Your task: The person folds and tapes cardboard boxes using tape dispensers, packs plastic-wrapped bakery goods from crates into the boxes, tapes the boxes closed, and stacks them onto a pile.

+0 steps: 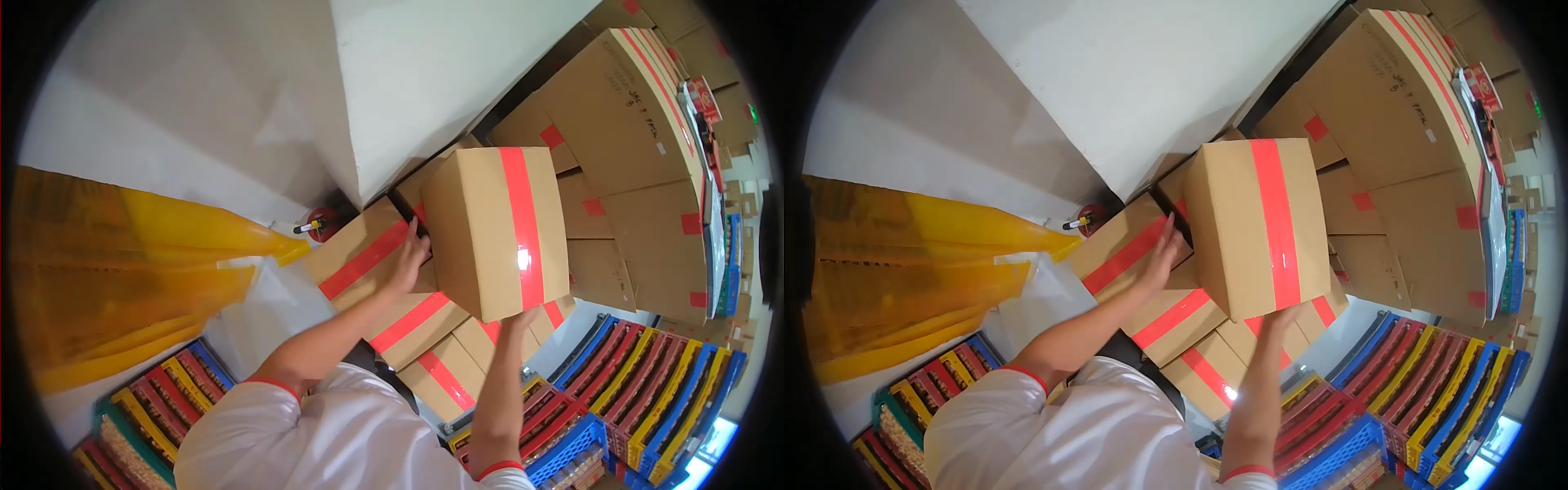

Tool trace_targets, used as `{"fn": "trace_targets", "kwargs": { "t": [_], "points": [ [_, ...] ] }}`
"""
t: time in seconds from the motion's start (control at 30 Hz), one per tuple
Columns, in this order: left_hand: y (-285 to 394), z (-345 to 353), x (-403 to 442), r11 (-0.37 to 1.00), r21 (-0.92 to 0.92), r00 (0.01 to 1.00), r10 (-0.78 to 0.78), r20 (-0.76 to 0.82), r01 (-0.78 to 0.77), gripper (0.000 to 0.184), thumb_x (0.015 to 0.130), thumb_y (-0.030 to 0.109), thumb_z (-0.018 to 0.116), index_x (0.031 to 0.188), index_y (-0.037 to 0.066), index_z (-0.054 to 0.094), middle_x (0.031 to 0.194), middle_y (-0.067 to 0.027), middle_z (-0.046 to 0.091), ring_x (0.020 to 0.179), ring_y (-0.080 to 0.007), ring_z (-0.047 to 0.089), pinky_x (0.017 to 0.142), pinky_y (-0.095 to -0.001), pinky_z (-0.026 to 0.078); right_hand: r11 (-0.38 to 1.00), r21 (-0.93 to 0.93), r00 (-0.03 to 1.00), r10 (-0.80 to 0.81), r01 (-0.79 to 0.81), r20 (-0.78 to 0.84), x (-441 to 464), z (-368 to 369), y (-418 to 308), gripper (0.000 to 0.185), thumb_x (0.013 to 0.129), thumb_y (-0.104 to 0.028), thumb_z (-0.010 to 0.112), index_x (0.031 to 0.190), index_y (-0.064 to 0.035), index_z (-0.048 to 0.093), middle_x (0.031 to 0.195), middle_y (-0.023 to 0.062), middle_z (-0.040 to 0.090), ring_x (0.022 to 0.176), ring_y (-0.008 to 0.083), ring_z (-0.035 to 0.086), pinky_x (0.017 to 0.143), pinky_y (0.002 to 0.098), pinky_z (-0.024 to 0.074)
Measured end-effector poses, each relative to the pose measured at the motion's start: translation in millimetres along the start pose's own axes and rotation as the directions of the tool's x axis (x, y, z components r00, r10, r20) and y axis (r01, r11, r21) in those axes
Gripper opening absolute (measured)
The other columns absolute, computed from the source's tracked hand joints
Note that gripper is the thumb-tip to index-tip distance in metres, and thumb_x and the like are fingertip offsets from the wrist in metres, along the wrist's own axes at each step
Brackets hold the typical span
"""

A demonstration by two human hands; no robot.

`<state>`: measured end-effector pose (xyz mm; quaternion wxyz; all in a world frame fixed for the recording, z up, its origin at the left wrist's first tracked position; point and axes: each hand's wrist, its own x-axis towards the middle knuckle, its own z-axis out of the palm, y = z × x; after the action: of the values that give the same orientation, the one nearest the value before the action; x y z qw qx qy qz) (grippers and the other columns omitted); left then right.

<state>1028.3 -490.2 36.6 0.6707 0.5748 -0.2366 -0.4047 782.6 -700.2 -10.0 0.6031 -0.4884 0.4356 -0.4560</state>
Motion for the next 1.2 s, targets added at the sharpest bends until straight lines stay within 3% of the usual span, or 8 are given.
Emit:
{"fn": "trace_targets", "kwargs": {
  "t": [0.07, 0.3, 0.5, 0.6, 0.67, 0.87, 1.03, 1.2],
  "points": [
    [9.7, -12.4, 39.5, 0.865, -0.365, 0.935, -0.351, 0.053, 0.346, 0.089, 0.111, 0.045, 0.047, 0.166, 0.018, -0.016, 0.177, -0.0077, -0.003, 0.161, -0.0279, 0.008, 0.127, -0.0474, 0.02, 0.944, 0.111, 0.947, 0.319, -0.312, -0.048, -23.3, 16.4, 34.5, 0.057, 0.113, -0.044, 0.039, 0.15, -0.0024, 0.047, 0.148, 0.0114, 0.054, 0.135, 0.0264, 0.054, 0.113, 0.0388, 0.0448],
    [-57.0, 17.7, 77.4, 0.97, -0.227, 0.996, -0.09, -0.007, 0.086, 0.106, 0.107, 0.049, 0.056, 0.161, 0.015, -0.029, 0.176, -0.011, 0.003, 0.16, -0.0256, 0.012, 0.126, -0.04, 0.025, 0.858, 0.035, 0.855, 0.506, -0.512, 0.114, 83.5, 5.1, 33.1, 0.057, 0.112, -0.043, 0.04, 0.15, -0.002, 0.047, 0.148, 0.0121, 0.054, 0.135, 0.0264, 0.054, 0.113, 0.0386, 0.0444],
    [-20.1, 4.6, 95.2, 0.922, -0.35, 0.982, -0.188, -0.029, 0.166, 0.105, 0.103, 0.046, 0.065, 0.167, 0.008, -0.01, 0.171, -0.0156, 0.022, 0.155, -0.0268, 0.027, 0.125, -0.0421, 0.027, 0.849, 0.001, 0.843, 0.525, -0.529, 0.119, 117.3, 9.8, 37.1, 0.057, 0.112, -0.043, 0.041, 0.151, -0.0016, 0.047, 0.148, 0.0127, 0.055, 0.135, 0.0263, 0.053, 0.113, 0.0384, 0.0441],
    [-55.7, -18.1, 115.3, 0.993, -0.079, 0.981, -0.1, -0.167, 0.088, 0.104, 0.094, 0.046, 0.078, 0.166, 0.005, 0.015, 0.166, -0.0211, 0.032, 0.152, -0.032, 0.034, 0.124, -0.0441, 0.029, 0.85, 0.003, 0.845, 0.523, -0.527, 0.106, 117.4, 10.0, 43.0, 0.056, 0.112, -0.042, 0.042, 0.151, -0.0013, 0.047, 0.148, 0.013, 0.055, 0.136, 0.0263, 0.053, 0.113, 0.0383, 0.044],
    [-59.3, -61.4, 130.0, 0.704, 0.7, 0.916, 0.348, -0.2, -0.115, 0.11, 0.082, 0.039, 0.088, 0.164, 0.007, 0.021, 0.16, -0.0247, 0.039, 0.149, -0.0389, 0.038, 0.121, -0.048, 0.035, 0.853, 0.014, 0.85, 0.519, -0.522, 0.092, 112.6, 12.3, 50.2, 0.056, 0.112, -0.042, 0.043, 0.151, -0.0012, 0.047, 0.148, 0.0132, 0.055, 0.136, 0.0263, 0.053, 0.113, 0.0382, 0.0438],
    [-39.3, -85.7, 147.4, 0.702, 0.705, 0.994, -0.035, -0.108, 0.101, 0.108, 0.079, 0.046, 0.087, 0.16, 0.006, 0.028, 0.153, -0.0271, 0.047, 0.142, -0.0437, 0.045, 0.117, -0.0511, 0.041, 0.858, 0.038, 0.859, 0.51, -0.512, 0.043, 94.1, 27.6, 68.4, 0.056, 0.112, -0.041, 0.044, 0.151, -0.0008, 0.047, 0.148, 0.0138, 0.055, 0.136, 0.0263, 0.053, 0.114, 0.0381, 0.0435],
    [-57.3, -87.7, 148.3, 0.747, 0.662, 0.985, 0.149, -0.083, -0.057, 0.089, 0.083, 0.042, 0.083, 0.152, 0.005, 0.041, 0.14, -0.0248, 0.06, 0.134, -0.0428, 0.054, 0.111, -0.0493, 0.045, 0.862, 0.036, 0.863, 0.506, -0.506, 0.019, 92.1, 35.8, 72.2, 0.056, 0.111, -0.04, 0.045, 0.151, -0.0004, 0.047, 0.148, 0.0143, 0.055, 0.136, 0.0263, 0.053, 0.114, 0.0379, 0.0433],
    [-61.8, -91.3, 153.0, 0.747, 0.664, 0.99, 0.077, -0.12, 0.022, 0.088, 0.083, 0.034, 0.084, 0.152, 0.004, 0.04, 0.143, -0.0236, 0.059, 0.137, -0.0393, 0.053, 0.114, -0.046, 0.043, 0.867, 0.049, 0.869, 0.495, -0.495, 0.016, 94.3, 47.4, 74.0, 0.056, 0.111, -0.04, 0.046, 0.151, -0.0001, 0.047, 0.149, 0.0149, 0.055, 0.137, 0.0263, 0.053, 0.114, 0.0377, 0.043]
  ]
}}
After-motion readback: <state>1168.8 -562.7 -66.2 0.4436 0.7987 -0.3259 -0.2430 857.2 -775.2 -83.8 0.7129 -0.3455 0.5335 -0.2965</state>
